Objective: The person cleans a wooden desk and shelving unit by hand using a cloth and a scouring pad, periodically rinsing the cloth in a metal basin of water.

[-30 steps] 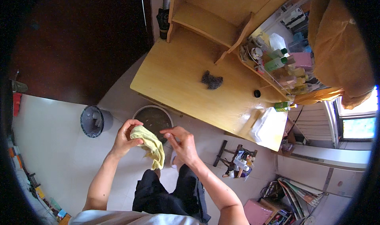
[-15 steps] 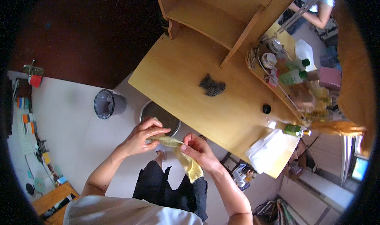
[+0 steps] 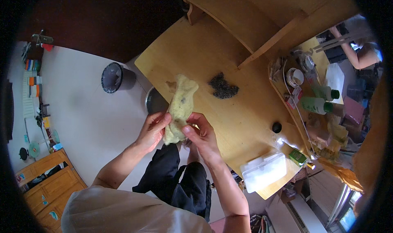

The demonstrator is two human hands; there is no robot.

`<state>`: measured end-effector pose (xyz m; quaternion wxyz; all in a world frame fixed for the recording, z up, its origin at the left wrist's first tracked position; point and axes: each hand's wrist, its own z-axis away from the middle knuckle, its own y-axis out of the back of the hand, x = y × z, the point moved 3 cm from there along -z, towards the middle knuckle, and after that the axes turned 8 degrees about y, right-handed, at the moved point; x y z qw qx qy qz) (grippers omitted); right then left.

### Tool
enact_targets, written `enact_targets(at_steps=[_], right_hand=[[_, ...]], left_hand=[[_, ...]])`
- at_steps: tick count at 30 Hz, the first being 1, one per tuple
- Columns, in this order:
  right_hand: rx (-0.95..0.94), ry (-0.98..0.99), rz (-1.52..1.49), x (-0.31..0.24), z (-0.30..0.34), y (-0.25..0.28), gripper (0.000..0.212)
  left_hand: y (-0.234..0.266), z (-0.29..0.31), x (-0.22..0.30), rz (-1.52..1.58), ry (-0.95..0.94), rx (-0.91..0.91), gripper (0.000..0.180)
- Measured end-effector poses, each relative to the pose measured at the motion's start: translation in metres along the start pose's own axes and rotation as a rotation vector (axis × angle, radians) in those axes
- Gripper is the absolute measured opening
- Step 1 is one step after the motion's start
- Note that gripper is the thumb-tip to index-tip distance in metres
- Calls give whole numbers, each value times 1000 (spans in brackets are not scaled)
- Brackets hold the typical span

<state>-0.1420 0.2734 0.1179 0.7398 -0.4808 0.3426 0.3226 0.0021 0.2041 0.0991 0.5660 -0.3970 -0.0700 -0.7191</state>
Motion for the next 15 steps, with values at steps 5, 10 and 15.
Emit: enact_targets(at_steps=[5, 10, 15], right_hand=[[384, 167, -133, -6, -24, -5, 13], [388, 471, 328, -20, -62, -19, 15], [301, 831, 344, -97, -94, -58, 27]], left_hand=[[36, 7, 29, 134, -85, 101, 27], [66, -9, 49, 166, -143, 115, 19], [44, -16, 161, 71, -594, 97, 11]])
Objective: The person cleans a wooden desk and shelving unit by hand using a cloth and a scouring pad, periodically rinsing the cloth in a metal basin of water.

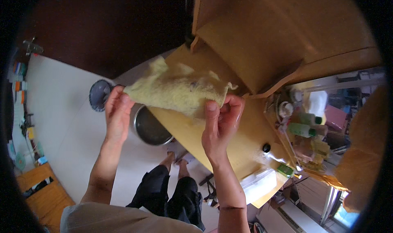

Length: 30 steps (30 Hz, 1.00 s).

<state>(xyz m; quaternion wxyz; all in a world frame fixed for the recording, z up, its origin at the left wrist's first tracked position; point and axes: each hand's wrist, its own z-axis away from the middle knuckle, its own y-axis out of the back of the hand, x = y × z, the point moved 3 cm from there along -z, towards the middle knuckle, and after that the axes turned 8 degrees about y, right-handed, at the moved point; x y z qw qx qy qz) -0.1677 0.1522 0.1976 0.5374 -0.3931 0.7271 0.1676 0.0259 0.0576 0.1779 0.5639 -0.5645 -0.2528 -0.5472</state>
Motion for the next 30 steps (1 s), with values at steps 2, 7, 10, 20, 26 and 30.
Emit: enact_targets(at_steps=[2, 7, 10, 20, 26, 30], right_hand=[[22, 34, 45, -12, -10, -8, 32], [-87, -213, 304, 0, 10, 6, 23], [-139, -220, 330, -1, 24, -7, 15], [-634, 12, 288, -40, 66, 1, 39], [-287, -214, 689, 21, 91, 105, 17], [-359, -119, 881, 51, 112, 147, 16]], left_hand=[[0, -9, 13, 10, 15, -49, 11], [1, 5, 1, -718, -407, -103, 79], [12, 48, -44, -580, 61, -241, 63], [-62, 8, -46, 520, 654, -17, 45], [-159, -90, -5, -1106, -718, -33, 80], [-199, -147, -26, -1625, -701, -22, 63]])
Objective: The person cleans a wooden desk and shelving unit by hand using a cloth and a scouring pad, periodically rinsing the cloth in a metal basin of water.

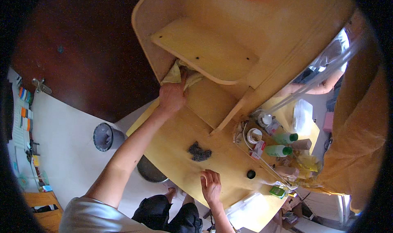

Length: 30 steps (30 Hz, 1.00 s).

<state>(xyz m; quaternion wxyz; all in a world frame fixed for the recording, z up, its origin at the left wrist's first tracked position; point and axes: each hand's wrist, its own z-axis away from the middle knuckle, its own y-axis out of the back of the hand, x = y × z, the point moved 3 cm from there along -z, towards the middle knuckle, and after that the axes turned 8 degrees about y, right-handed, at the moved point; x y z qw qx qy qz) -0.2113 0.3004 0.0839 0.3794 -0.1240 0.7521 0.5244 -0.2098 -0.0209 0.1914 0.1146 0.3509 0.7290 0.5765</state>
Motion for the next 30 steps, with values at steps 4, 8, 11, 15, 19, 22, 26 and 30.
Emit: enact_targets(at_steps=[4, 8, 11, 15, 19, 22, 26, 30], right_hand=[[14, -15, -38, 20, 20, -21, 15], [34, 41, 34, 26, 32, -30, 18], [29, 60, 66, 27, 30, -27, 23], [1, 82, 70, 25, 30, -38, 23], [-34, 78, 92, 24, 27, -33, 24], [11, 133, 130, 21, 24, -32, 27], [-6, 157, 124, 17, 24, -33, 28], [-29, 135, 150, 26, 28, -39, 28]], left_hand=[[-33, -23, -1, -48, 13, 75, 47], [-41, -36, 12, -60, 122, 37, 27], [-43, -23, 23, 44, -38, 156, 29], [-40, 22, 63, 164, -331, 255, 39], [-42, 23, 78, 399, -363, -191, 51], [-38, 44, 78, 239, -368, -292, 57], [-23, 69, 55, 193, -461, -94, 61], [-31, 43, 8, 126, -231, -253, 44]])
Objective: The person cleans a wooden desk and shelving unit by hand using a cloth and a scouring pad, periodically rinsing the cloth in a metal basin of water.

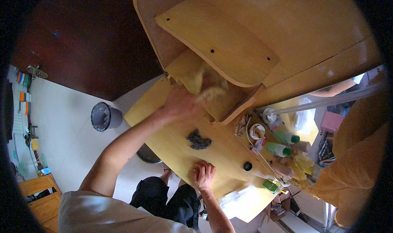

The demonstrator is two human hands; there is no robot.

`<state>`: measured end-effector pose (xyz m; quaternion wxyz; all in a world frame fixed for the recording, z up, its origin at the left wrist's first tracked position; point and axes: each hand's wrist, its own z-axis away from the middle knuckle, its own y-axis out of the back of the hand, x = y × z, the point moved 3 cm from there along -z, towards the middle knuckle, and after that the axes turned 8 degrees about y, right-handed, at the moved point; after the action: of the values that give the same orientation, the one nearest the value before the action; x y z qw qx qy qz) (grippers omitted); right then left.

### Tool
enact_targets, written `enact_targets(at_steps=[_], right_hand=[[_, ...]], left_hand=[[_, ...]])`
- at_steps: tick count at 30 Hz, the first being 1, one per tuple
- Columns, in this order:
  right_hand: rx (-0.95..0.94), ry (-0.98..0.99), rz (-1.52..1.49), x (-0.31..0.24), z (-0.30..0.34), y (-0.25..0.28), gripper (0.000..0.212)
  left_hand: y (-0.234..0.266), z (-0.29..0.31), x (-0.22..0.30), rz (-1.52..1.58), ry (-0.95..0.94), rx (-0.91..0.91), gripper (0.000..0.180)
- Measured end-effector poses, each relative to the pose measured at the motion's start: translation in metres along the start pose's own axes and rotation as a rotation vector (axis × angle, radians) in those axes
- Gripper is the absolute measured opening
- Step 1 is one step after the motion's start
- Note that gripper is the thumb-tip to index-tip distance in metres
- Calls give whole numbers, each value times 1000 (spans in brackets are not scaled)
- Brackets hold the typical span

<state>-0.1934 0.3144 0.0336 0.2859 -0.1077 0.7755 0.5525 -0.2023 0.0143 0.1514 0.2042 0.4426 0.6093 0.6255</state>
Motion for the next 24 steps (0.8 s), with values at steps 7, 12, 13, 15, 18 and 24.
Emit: enact_targets(at_steps=[7, 12, 13, 15, 18, 24], right_hand=[[16, -1, 49, 9, 5, -5, 26], [-23, -23, 38, -3, 0, -3, 26], [-16, -16, 33, -3, -1, -6, 26], [16, -5, 48, 4, 3, -2, 27], [0, -10, 53, 3, 5, -3, 27], [-12, -8, 39, 0, 4, -5, 28]], left_hand=[[25, -29, -29, -11, 265, 152, 36], [-27, 23, 19, 134, 444, 645, 59], [-40, 29, 35, 558, 571, 686, 63], [-44, 19, 45, 1009, 679, 715, 69], [-39, -8, 5, 1861, 1111, 680, 65], [-59, 12, 66, 1488, 1166, 441, 54]])
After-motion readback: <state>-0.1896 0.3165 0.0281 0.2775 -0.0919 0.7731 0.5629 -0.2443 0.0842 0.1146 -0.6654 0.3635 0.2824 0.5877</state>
